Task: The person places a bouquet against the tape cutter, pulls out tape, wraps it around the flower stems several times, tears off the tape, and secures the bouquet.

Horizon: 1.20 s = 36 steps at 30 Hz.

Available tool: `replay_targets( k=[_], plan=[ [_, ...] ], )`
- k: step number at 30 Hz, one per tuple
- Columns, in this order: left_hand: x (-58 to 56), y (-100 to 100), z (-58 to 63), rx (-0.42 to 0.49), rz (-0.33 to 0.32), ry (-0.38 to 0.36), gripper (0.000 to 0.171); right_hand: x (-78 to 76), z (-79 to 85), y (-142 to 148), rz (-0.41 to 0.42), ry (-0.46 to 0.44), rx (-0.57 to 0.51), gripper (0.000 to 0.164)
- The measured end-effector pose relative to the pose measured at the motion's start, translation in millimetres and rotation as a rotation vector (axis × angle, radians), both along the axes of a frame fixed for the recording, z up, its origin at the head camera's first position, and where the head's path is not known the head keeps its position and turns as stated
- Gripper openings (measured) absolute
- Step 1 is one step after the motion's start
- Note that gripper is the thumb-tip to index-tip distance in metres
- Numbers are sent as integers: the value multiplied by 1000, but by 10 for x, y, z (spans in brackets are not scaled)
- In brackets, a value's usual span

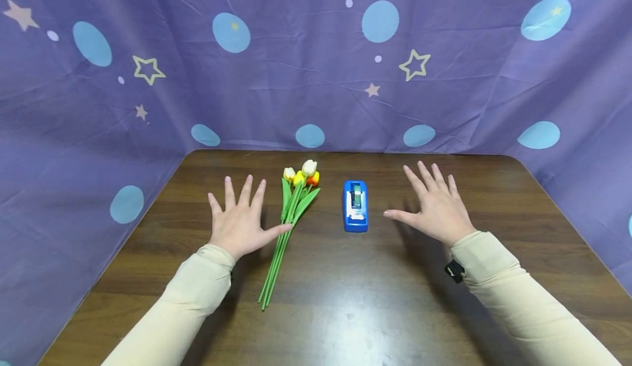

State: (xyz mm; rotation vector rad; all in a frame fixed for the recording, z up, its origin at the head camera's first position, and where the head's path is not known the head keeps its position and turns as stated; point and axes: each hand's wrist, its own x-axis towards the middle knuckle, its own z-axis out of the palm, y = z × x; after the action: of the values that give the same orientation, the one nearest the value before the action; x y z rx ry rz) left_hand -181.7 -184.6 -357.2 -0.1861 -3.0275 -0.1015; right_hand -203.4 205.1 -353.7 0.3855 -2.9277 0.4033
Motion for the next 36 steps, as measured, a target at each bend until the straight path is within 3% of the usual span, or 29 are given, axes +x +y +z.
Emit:
replay_targets(
  k=[11, 24, 28, 36],
  plan=[
    [115, 19, -166, 0, -16, 13, 115, 143, -115, -288, 62, 10, -2, 111],
    [340, 84, -320, 24, -4, -14, 116, 299, -169, -670, 151, 33, 1, 107],
    [380, 117, -338, 39, 3, -47, 105, 348, -201, -763, 180, 32, -5, 104],
    [436, 154, -315, 121, -11, -165, 55, 420, -298, -910, 214, 56, -16, 98]
  ],
)
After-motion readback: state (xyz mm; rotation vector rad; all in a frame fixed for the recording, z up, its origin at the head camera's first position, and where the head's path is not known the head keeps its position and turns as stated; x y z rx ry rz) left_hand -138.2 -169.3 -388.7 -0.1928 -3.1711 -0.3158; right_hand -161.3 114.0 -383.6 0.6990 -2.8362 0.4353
